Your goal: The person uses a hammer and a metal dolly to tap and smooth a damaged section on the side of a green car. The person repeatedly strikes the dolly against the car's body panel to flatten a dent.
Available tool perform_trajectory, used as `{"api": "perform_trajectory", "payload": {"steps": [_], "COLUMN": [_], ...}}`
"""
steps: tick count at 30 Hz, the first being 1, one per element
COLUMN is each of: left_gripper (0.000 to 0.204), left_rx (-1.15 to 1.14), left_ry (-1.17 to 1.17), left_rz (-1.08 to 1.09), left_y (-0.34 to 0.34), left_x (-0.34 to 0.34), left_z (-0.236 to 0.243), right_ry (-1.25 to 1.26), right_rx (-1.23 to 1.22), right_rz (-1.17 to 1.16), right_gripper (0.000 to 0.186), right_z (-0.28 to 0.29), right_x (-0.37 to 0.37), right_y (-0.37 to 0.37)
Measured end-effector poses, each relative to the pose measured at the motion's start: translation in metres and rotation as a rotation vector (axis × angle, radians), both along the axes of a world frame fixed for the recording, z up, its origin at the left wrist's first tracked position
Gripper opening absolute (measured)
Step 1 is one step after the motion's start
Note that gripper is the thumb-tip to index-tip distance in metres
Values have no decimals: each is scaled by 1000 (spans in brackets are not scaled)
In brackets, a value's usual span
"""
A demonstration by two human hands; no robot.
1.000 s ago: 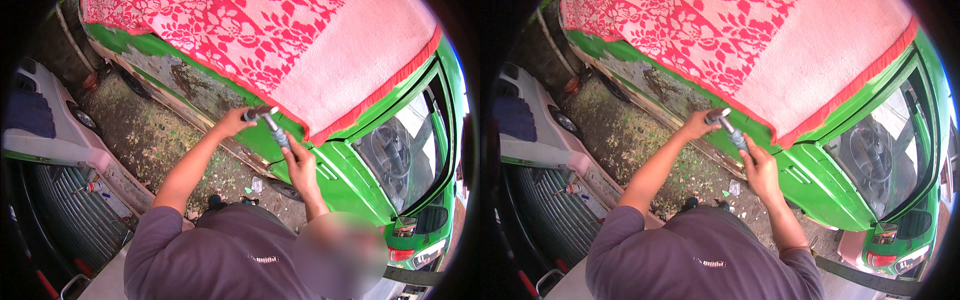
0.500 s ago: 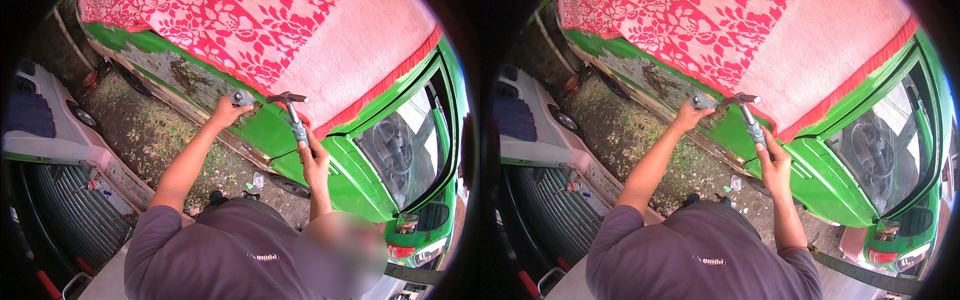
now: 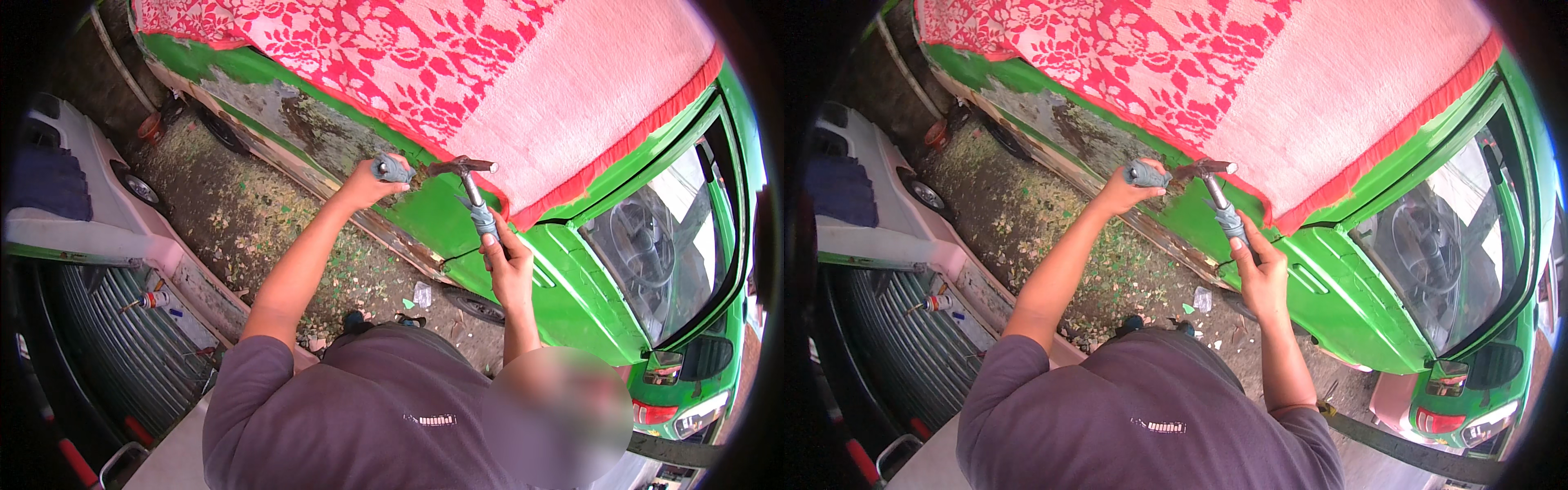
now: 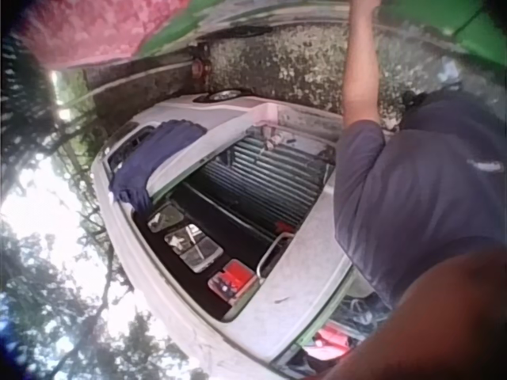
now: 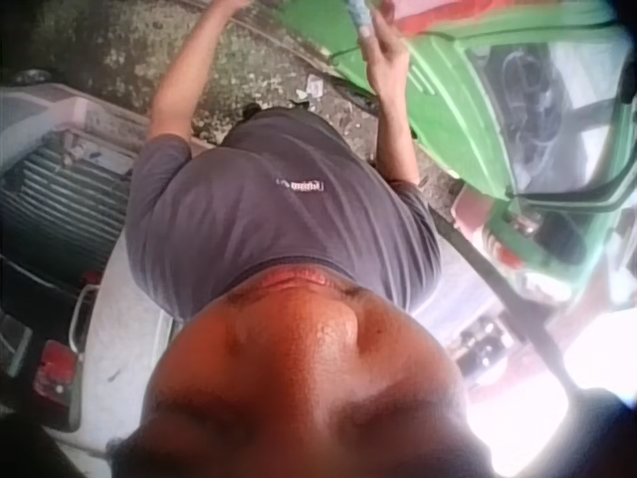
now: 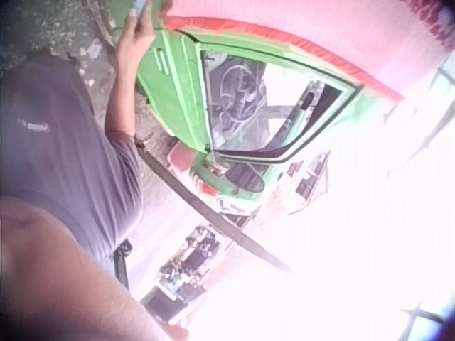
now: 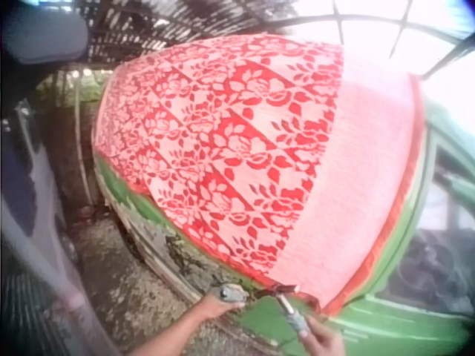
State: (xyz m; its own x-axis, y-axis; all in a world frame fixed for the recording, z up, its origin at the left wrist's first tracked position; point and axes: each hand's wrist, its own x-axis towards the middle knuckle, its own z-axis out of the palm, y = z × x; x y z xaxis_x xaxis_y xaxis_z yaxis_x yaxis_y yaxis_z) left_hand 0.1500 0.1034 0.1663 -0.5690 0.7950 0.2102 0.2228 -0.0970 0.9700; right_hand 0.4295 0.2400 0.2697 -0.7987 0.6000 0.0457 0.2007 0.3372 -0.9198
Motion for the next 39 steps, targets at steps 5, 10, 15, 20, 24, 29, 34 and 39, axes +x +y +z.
{"api": "perform_trajectory", "payload": {"steps": [5,10,15,20,24,29,34,39], "left_gripper": [31,30,29,37,28,33,28,28], "left_rx": [-69,115,-129,-169,-6,94,187,263], "left_ry": [111,118,167,127,-19,69,-77,-155], "left_rz": [61,66,22,130,154,84,79,80], "left_y": [0,3,7,0,-12,-11,-14,-15], "left_x": [9,3,2,4,2,-3,-11,-15], "left_z": [10,-9,-22,-31,-10,-8,-23,-29], "right_ry": [52,273,-95,17,64,74,-3,1], "right_rx": [182,604,911,695,545,389,339,317], "right_rz": [71,234,227,249,220,159,158,141], "right_gripper": [43,44,37,42,42,40,41,41], "right_z": [19,52,38,49,42,27,27,24], "right_x": [-12,-30,-49,-37,-27,-24,-21,-21], "right_y": [-13,-32,-13,-15,-11,-1,0,0]}}
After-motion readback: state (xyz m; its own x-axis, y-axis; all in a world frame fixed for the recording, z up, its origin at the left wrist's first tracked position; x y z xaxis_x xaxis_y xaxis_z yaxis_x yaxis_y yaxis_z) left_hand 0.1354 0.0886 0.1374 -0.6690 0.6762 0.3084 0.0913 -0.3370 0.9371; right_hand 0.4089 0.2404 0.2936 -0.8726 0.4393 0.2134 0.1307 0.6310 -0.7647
